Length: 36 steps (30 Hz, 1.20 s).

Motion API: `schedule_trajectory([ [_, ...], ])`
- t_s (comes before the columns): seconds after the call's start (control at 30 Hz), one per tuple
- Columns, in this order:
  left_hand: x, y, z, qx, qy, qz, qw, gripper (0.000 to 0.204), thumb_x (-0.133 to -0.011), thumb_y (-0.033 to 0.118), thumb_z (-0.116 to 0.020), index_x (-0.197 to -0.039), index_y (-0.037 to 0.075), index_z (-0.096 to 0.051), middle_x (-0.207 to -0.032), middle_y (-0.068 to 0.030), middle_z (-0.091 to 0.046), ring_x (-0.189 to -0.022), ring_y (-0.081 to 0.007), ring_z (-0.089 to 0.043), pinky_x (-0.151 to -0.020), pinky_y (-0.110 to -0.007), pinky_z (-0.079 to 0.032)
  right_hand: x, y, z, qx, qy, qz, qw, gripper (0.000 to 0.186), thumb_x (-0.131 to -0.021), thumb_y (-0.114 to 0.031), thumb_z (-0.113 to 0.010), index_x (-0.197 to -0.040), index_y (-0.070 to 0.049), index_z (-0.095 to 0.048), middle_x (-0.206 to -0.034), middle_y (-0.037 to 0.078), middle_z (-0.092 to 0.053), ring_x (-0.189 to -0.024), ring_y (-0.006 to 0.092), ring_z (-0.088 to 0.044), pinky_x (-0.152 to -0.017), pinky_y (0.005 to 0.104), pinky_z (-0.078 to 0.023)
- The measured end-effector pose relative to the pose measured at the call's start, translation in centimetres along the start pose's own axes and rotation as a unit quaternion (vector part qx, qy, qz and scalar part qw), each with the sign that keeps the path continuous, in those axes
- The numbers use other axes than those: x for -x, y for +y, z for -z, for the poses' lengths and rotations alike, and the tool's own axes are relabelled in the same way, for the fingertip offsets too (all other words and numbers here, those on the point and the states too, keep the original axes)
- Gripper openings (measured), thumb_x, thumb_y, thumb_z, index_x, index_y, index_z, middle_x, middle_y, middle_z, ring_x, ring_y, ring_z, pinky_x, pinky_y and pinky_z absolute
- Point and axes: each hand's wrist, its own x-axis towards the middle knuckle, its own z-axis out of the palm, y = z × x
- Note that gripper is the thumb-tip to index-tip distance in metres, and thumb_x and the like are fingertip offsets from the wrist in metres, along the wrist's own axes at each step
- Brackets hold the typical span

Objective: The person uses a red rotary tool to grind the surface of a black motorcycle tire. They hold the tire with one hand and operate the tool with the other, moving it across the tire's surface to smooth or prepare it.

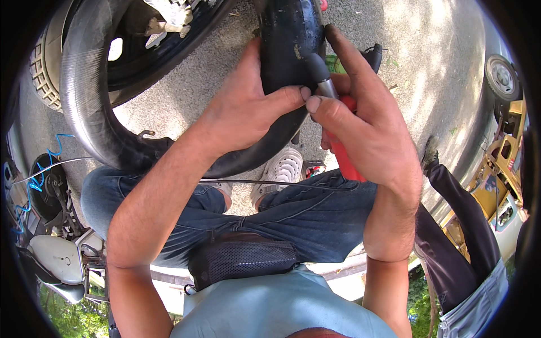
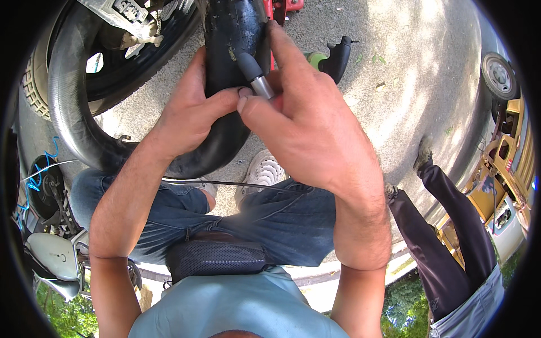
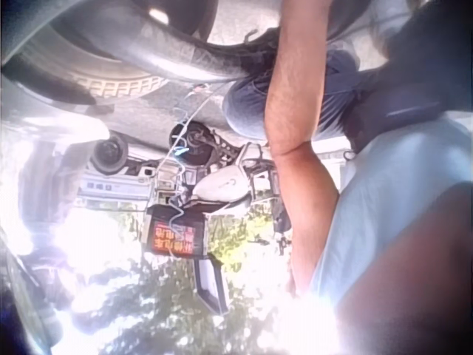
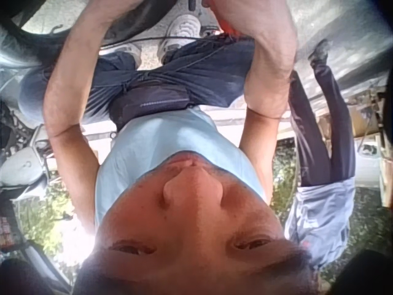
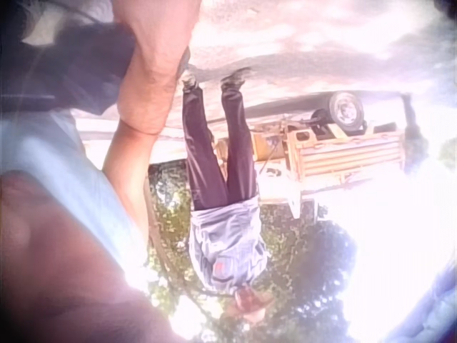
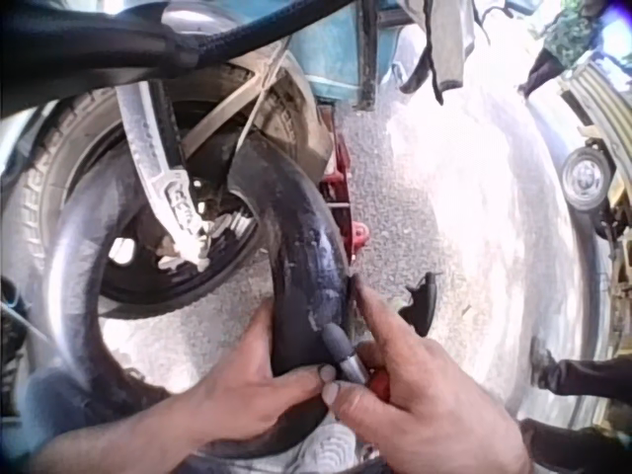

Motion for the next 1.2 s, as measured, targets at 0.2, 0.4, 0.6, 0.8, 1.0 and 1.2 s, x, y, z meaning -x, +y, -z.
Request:
schedule_trajectory([
  [0.2, 0.1, -0.3, -0.2, -0.098, 0.026, -0.003, 0.995, 0.065, -0.096, 0.01, -0.072, -0.149, -0.001, -0.037, -0.132, -0.0149, -0.06, -0.12, -0.0214, -0.061, -0.105, -0.037, -0.05, -0.6, -0.2, -0.2, 0.119, 0.009, 0.0, 0.993, 0.081, -0.096, -0.009, -0.07, -0.165, -0.004, -0.028, -0.109, 0.012, -0.071, -0.076, 0.0099, -0.062, -0.065, 0.0265, -0.053],
  [0.4, -0.1, -0.6, -0.3, -0.106, 0.034, -0.013, 0.994, 0.07, -0.094, 0.016, -0.075, -0.149, -0.002, -0.036, -0.13, -0.0194, -0.062, -0.118, -0.0276, -0.065, -0.103, -0.041, -0.052, -0.6, 0.0, -0.1, 0.06, 0.0, -0.017, 0.998, 0.079, -0.098, -0.009, -0.068, -0.166, -0.005, -0.028, -0.112, 0.013, -0.071, -0.077, 0.0098, -0.062, -0.066, 0.0262, -0.053],
  [0.6, 0.1, 0.6, -0.5, -0.114, 0.027, 0.005, 0.993, 0.068, -0.097, 0.014, -0.073, -0.151, -0.002, -0.035, -0.134, -0.0152, -0.059, -0.123, -0.0202, -0.059, -0.107, -0.036, -0.049, -0.6, -0.8, 0.5, -0.01, -0.03, -0.076, 0.997, 0.08, -0.098, -0.007, -0.069, -0.166, -0.005, -0.028, -0.106, 0.011, -0.069, -0.077, 0.01, -0.063, -0.066, 0.0265, -0.054],
  [0.8, -0.1, 0.1, -0.5, -0.116, 0.036, -0.014, 0.992, 0.071, -0.093, 0.014, -0.076, -0.148, -0.002, -0.036, -0.129, -0.0198, -0.062, -0.118, -0.0278, -0.065, -0.102, -0.04, -0.053, -0.9, -0.3, 0.3, 0.001, -0.012, -0.053, 0.998, 0.081, -0.097, -0.006, -0.069, -0.166, -0.006, -0.028, -0.105, 0.011, -0.068, -0.07, 0.0115, -0.064, -0.061, 0.0279, -0.054],
  [1.0, 0.0, 0.6, -0.6, -0.122, 0.033, -0.006, 0.992, 0.068, -0.095, 0.012, -0.073, -0.15, -0.002, -0.036, -0.132, -0.0147, -0.06, -0.118, -0.0201, -0.061, -0.103, -0.036, -0.051, -0.6, -0.6, 1.0, -0.061, -0.039, -0.063, 0.995, 0.083, -0.095, -0.005, -0.069, -0.167, -0.006, -0.026, -0.105, 0.011, -0.069, -0.073, 0.0103, -0.062, -0.063, 0.0266, -0.053],
  [1.2, 0.0, 0.2, -0.7, -0.095, 0.031, 0.002, 0.995, 0.066, -0.096, 0.011, -0.072, -0.15, -0.002, -0.036, -0.131, -0.0143, -0.06, -0.118, -0.02, -0.061, -0.102, -0.035, -0.051, -1.1, -0.1, 0.6, 0.042, -0.022, -0.035, 0.998, 0.082, -0.096, -0.006, -0.068, -0.167, -0.007, -0.027, -0.105, 0.011, -0.069, -0.067, 0.0125, -0.064, -0.06, 0.0279, -0.054],
])
